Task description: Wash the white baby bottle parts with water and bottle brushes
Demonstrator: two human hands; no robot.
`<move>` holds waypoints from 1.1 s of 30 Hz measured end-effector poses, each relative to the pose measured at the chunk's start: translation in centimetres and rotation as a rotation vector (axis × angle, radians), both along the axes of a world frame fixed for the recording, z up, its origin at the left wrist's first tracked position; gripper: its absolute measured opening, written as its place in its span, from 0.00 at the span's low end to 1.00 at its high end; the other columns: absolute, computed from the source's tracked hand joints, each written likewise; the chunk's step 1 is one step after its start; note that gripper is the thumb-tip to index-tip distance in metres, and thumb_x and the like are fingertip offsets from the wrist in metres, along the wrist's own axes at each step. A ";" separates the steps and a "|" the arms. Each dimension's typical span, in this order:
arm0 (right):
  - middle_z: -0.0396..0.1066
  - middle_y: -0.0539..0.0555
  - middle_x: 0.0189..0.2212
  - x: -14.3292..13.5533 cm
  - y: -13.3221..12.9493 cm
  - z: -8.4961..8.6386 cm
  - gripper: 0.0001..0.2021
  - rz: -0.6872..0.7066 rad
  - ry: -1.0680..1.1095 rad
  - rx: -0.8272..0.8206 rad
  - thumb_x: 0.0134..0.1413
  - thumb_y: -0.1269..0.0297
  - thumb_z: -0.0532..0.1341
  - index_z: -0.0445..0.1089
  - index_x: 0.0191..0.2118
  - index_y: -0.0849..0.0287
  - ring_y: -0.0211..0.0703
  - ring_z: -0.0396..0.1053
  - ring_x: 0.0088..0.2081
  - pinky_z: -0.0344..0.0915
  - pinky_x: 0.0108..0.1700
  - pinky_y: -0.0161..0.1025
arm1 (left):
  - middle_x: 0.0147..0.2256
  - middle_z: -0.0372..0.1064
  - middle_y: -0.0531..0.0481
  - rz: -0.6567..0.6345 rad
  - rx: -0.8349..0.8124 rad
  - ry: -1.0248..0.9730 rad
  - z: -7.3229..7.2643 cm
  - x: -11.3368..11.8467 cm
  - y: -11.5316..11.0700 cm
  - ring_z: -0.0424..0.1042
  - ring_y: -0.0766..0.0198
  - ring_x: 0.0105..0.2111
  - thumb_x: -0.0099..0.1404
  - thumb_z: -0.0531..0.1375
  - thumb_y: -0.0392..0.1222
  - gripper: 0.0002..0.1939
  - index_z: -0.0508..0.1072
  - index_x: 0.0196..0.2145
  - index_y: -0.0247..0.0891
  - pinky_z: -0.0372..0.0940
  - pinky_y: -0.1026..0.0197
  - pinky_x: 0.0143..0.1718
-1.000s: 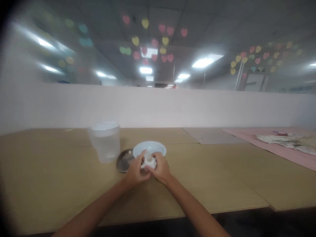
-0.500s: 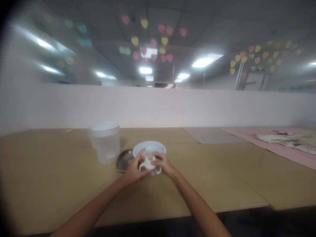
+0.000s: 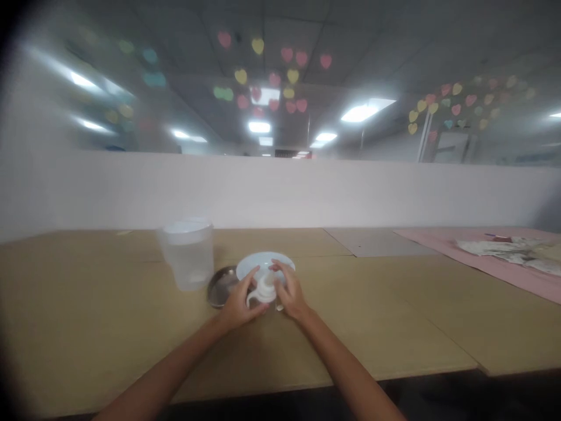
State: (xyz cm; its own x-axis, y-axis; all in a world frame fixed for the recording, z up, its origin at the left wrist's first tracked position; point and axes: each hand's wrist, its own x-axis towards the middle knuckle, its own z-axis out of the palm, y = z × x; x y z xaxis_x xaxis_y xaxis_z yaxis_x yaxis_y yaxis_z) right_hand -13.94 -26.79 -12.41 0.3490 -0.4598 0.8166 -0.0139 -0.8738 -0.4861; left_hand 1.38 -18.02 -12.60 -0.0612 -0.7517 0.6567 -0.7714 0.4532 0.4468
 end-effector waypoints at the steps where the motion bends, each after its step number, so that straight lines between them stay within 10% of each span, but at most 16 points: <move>1: 0.66 0.57 0.41 -0.1 -0.4 0.0 0.19 -0.049 -0.053 0.035 0.54 0.61 0.50 0.57 0.51 0.60 0.45 0.63 0.44 0.58 0.48 0.45 | 0.37 0.63 0.47 0.000 -0.003 -0.004 0.0 0.0 0.0 0.63 0.61 0.38 0.51 0.59 0.51 0.41 0.45 0.58 0.35 0.59 0.54 0.44; 4: 0.68 0.56 0.36 -0.5 -1.5 -0.1 0.16 -0.176 -0.179 0.143 0.56 0.59 0.48 0.61 0.46 0.61 0.43 0.65 0.39 0.61 0.43 0.42 | 0.36 0.63 0.48 0.005 -0.009 -0.010 -0.1 0.1 -0.1 0.63 0.61 0.38 0.52 0.59 0.50 0.41 0.46 0.58 0.36 0.58 0.55 0.45; 14: 0.67 0.57 0.40 0.6 0.5 -0.6 0.21 0.031 0.174 0.044 0.47 0.55 0.58 0.63 0.48 0.59 0.46 0.65 0.41 0.62 0.43 0.43 | 0.37 0.63 0.47 0.005 0.001 0.007 -0.2 0.1 -0.1 0.63 0.61 0.39 0.52 0.58 0.49 0.38 0.48 0.57 0.37 0.59 0.55 0.44; 33: 0.70 0.47 0.36 -0.8 -2.2 1.9 0.16 0.577 -0.773 0.952 0.38 0.71 0.66 0.66 0.37 0.53 0.35 0.67 0.40 0.66 0.46 0.33 | 0.39 0.64 0.46 0.020 -0.017 -0.058 -0.2 0.0 -0.3 0.63 0.60 0.39 0.54 0.56 0.53 0.35 0.51 0.56 0.37 0.59 0.56 0.43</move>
